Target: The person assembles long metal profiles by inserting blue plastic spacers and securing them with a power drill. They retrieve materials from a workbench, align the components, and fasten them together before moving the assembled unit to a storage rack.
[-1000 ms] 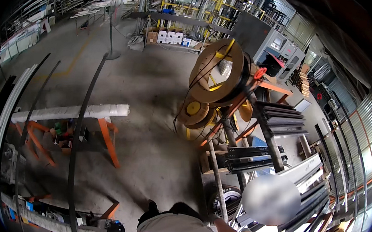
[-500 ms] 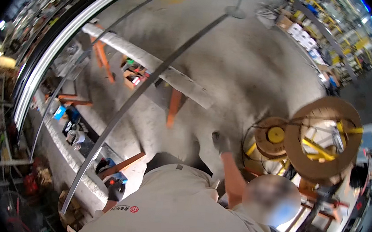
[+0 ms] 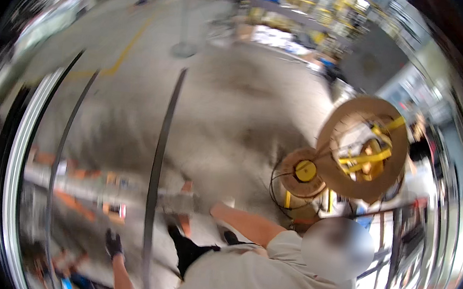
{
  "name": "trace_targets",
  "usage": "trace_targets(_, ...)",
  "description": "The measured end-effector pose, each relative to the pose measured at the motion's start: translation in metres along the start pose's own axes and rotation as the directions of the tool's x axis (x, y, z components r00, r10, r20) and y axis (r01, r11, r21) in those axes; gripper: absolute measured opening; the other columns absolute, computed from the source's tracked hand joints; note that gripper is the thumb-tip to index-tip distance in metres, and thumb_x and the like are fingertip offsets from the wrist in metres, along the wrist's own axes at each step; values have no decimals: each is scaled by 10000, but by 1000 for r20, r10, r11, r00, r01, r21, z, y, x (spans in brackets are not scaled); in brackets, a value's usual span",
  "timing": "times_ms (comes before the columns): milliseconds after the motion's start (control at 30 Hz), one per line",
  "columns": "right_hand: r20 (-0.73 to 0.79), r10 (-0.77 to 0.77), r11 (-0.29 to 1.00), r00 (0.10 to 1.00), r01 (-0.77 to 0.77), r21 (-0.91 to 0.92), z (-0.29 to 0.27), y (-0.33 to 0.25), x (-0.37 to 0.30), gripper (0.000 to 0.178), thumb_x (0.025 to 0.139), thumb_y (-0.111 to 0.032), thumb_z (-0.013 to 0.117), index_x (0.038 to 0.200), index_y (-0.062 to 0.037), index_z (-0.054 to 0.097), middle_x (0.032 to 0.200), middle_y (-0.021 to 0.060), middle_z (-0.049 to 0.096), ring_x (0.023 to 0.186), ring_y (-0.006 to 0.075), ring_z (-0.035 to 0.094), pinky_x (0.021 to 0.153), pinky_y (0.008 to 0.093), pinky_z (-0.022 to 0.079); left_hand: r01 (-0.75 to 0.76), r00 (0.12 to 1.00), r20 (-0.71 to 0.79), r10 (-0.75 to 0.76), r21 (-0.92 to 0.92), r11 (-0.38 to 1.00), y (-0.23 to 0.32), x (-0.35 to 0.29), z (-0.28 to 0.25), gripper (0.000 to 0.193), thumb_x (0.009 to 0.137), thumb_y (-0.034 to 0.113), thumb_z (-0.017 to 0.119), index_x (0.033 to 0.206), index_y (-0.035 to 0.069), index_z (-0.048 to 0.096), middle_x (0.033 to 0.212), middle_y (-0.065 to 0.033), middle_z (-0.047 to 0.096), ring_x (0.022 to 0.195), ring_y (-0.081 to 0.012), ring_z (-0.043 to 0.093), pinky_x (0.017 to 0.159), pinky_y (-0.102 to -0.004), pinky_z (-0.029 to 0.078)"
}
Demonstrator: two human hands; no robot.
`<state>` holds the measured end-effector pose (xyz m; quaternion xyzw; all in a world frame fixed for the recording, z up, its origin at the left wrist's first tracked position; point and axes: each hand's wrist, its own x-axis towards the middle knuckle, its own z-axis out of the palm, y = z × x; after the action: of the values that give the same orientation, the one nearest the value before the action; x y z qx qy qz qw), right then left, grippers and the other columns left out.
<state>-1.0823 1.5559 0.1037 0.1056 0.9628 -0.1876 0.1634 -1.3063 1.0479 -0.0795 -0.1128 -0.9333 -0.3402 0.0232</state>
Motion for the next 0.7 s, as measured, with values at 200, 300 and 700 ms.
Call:
trace_targets(200,101,224,974,969,-225,-7,10,-25,0,529,816,-387,803,1204,-59,653,1152,220,676,1055,416,682,897,502,545,193,814,430,-392,436,879,4,152,91,738,782,319,854,1416,95,551,1384,-208,593,1204,-385,627,1004,-495,520)
trace_targets(300,216,411,910,886,-413,-35,3,-46,13,554,817,-372,817,1249,-79,629,1179,207,666,1048,403,694,871,496,563,136,812,472,-344,421,897,20,187,121,705,782,315,850,1385,90,563,1360,-209,605,1184,-383,634,991,-495,523)
trace_targets(700,316,419,905,851,-420,-66,10,-40,45,594,805,-328,829,1310,-112,600,1198,195,669,1057,392,701,875,499,572,125,801,529,-278,307,944,11,204,170,576,783,301,833,1263,70,612,1261,-215,654,1103,-376,662,940,-494,534)
